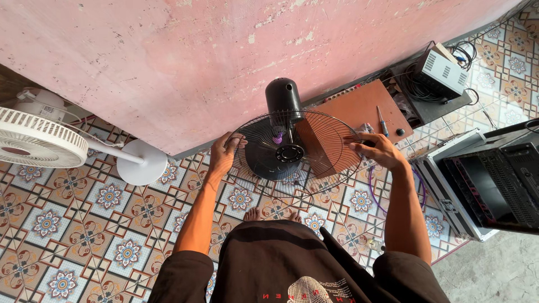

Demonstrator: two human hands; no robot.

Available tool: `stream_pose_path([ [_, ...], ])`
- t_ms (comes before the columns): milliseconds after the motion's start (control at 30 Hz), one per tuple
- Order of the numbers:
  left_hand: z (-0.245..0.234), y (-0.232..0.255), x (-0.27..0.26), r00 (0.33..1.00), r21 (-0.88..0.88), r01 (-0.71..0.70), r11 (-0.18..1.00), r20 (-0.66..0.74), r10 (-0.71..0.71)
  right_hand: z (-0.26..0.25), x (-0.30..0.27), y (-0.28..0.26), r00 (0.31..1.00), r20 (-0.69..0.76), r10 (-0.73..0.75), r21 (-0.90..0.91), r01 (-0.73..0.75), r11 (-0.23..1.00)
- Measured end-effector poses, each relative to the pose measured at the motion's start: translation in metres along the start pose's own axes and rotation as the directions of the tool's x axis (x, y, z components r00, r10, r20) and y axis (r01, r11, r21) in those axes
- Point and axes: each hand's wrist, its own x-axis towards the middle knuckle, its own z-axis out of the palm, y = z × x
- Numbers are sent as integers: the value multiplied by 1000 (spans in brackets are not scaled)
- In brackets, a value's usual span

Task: The person assembles a black pedestal fan by attaching the motor housing, installing the front cage, mounting the purple fan blades, and securing the rear cage with a screwdriver.

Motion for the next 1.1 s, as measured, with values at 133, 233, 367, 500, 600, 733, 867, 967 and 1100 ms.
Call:
stream_pose_path([
  [133,20,8,-10,997,-74,-76,994,-18,75,-2,-6,-15,985,-146,96,-147,-118,982],
  [233,25,15,-12,992,-90,-117,989,-60,112,-2,-2,-23,965,-261,35,-196,-89,977],
  [367,26,22,-8,988,39,-137,990,-72,140,-1,12,-28,943,-320,90,-270,-182,946],
  [500,25,33,-3,984,69,-150,986,-89,155,4,26,-31,915,-374,-148,-266,47,963],
  [600,20,41,-2,977,143,-176,974,-92,190,6,35,-31,873,-391,-292,-275,192,942],
  [733,15,44,7,994,237,-11,971,-106,37,7,46,-39,862,-433,-265,-300,140,944],
  [867,12,31,12,976,251,-154,956,-113,187,6,52,-49,844,-459,-279,-327,131,936],
  [967,13,22,12,967,248,-172,954,-141,211,6,55,-52,835,-457,-306,-369,135,919],
  [1100,13,21,13,948,307,-231,923,-142,285,4,61,-58,778,-470,-417,-405,229,885],
])
